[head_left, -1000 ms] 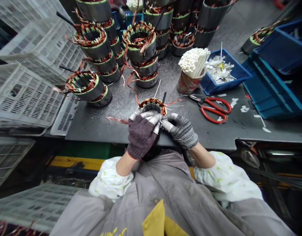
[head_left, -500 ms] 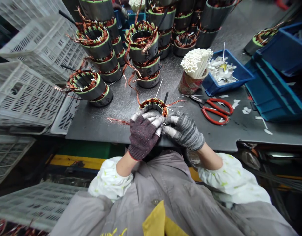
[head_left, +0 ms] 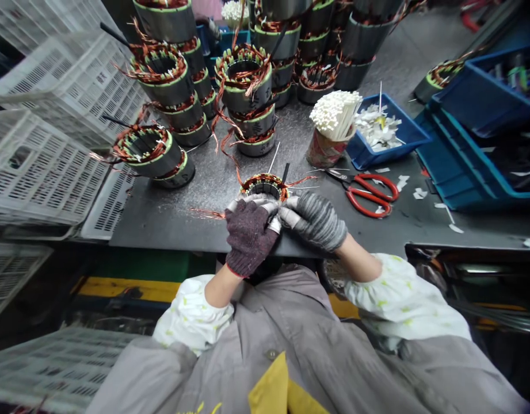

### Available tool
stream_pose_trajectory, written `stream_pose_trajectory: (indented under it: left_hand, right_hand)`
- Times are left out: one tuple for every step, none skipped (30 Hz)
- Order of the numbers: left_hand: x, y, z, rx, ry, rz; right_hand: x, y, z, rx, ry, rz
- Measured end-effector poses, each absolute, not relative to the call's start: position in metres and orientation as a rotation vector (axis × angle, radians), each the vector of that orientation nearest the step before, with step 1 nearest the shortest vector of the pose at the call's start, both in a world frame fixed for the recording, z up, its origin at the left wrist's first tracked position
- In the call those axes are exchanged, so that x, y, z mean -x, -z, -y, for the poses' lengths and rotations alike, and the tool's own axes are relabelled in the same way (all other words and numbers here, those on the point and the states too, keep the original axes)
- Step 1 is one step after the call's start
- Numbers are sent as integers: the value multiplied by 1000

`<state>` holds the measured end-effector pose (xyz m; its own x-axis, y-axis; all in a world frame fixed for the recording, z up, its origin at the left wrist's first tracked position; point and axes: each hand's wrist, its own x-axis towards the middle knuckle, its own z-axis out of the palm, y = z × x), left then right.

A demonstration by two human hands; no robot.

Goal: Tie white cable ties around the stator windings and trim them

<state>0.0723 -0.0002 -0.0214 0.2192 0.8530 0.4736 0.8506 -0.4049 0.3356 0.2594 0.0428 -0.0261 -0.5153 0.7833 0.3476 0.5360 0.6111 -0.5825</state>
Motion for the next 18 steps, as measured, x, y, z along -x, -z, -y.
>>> stream_pose_trajectory:
  left_hand:
    - [-72,22,0,-2444,-944,-1718]
    - [-72,22,0,-2435,-945,-1727]
    - [-73,22,0,-2424,-957,-1732]
    - [-73,22,0,-2414,-978,-1731]
    - [-73,21,0,-2406,-997,-1724]
    - [-73,21,0,-2403,-1014,-1714]
    - [-73,20,0,-2409,-1022,-1703]
    - [-72,20,0,-2425,-1017,-1688]
    - [-71,19,0,-2453,-997,-1670]
    - [-69,19,1,-2486,-973,-1653]
    - [-67,19,2,-2519,-951,-1639]
    - [-65,19,3,-2543,-936,-1634]
    - [-62,20,4,-2556,-927,-1638]
    - [-59,22,6,-2560,-924,-1651]
    - [-57,24,6,-2559,-922,-1670]
    - [-54,26,7,-2557,-917,-1690]
    - [-52,27,7,-2559,-900,-1701]
    - [-49,28,6,-2563,-877,-1702]
  right_hand:
    - [-255,32,-44,989,-538,2187]
    - [-253,37,-43,962,-511,2074]
    - [-253,39,-42,954,-473,1928]
    - [-256,40,-41,945,-435,1764]
    - [-261,38,-39,939,-420,1612]
    - [-268,35,-38,943,-438,1516]
    - [-274,32,-37,955,-490,1500]
    - [-279,27,-37,966,-569,1550]
    - [-283,23,-37,969,-660,1635]
    - [-284,20,-37,963,-754,1752]
    - [-282,18,-38,949,-847,1877]
    - [-279,18,-39,929,-929,1960]
    - [-274,19,-39,924,-1010,1978]
    - [-268,22,-39,939,-1096,1938]
    - [-262,26,-38,963,-1186,1855]
    - [-257,32,-35,995,-1260,1739]
    - [-254,37,-31,1027,-1310,1618]
    - [-253,43,-24,1053,-1341,1521]
